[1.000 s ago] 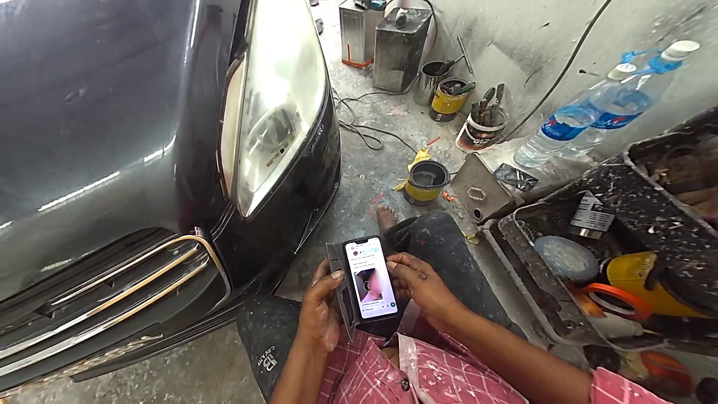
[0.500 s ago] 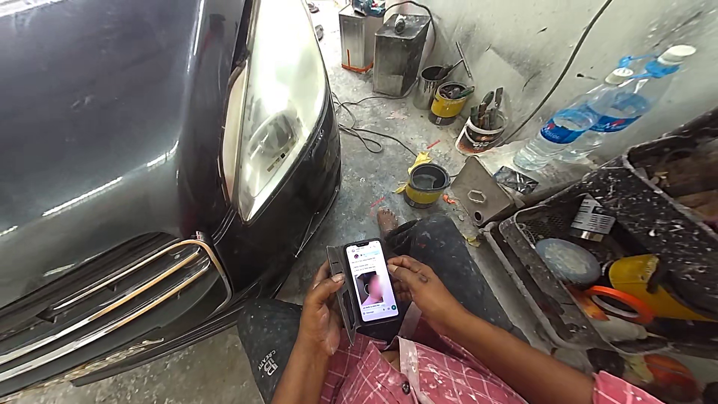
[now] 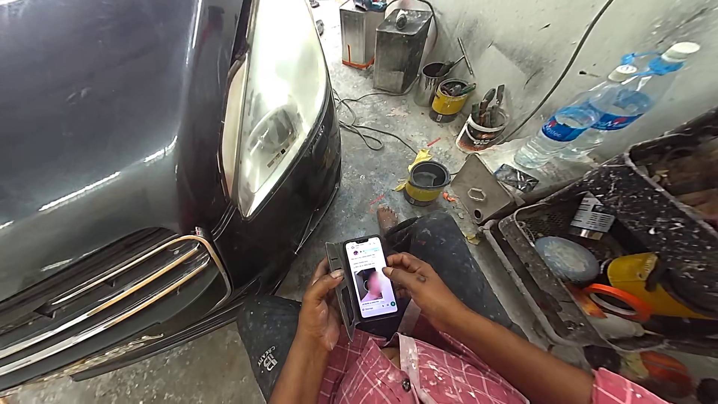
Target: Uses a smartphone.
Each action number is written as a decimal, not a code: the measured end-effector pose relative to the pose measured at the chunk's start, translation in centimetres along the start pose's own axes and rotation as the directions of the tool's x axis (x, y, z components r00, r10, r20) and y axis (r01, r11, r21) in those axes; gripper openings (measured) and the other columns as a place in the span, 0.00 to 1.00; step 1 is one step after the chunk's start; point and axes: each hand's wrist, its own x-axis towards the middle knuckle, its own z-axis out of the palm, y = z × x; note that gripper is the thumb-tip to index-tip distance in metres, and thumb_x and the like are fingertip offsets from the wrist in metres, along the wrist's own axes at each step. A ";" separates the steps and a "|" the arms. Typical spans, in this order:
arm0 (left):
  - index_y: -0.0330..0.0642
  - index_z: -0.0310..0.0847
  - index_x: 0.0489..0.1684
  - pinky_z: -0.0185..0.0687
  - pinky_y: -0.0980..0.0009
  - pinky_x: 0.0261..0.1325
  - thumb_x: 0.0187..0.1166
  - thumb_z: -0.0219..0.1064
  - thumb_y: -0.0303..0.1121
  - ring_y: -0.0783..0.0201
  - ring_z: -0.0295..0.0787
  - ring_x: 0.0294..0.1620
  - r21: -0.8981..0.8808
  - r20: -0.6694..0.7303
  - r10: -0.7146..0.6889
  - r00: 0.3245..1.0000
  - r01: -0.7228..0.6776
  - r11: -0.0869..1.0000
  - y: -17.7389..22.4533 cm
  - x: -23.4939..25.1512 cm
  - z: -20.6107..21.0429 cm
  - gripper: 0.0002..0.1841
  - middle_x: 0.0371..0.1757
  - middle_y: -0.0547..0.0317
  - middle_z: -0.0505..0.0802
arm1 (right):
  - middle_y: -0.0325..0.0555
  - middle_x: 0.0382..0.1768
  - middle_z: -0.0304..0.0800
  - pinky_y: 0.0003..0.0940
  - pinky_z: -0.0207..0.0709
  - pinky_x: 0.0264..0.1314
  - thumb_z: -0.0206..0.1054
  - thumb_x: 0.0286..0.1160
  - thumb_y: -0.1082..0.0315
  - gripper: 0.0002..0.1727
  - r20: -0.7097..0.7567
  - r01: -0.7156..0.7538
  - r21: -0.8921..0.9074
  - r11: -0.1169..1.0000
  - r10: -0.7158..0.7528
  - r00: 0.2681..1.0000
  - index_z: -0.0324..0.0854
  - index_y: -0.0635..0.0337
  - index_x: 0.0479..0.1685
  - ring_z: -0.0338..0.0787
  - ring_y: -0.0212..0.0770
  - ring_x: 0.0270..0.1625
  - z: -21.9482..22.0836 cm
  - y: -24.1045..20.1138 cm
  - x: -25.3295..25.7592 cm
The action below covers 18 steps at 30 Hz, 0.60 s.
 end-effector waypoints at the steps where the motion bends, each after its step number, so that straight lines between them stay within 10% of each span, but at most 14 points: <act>1: 0.46 0.73 0.78 0.92 0.58 0.54 0.71 0.64 0.34 0.55 0.94 0.50 0.008 0.000 -0.001 1.000 0.001 1.000 0.1 0.0 0.0 0.29 0.54 0.43 0.92 | 0.53 0.40 0.90 0.39 0.89 0.43 0.64 0.84 0.69 0.10 0.011 0.007 -0.005 1.000 -0.007 1.000 0.80 0.62 0.57 0.92 0.46 0.37 0.0 0.0 0.0; 18: 0.46 0.74 0.76 0.92 0.59 0.53 0.72 0.64 0.34 0.56 0.94 0.50 0.001 0.012 0.006 1.000 -0.006 1.000 0.1 0.0 -0.1 0.27 0.53 0.44 0.93 | 0.51 0.41 0.90 0.38 0.90 0.47 0.79 0.57 0.82 0.30 0.080 0.032 -0.060 0.998 -0.028 0.996 0.76 0.60 0.63 0.92 0.44 0.39 -0.4 0.5 0.0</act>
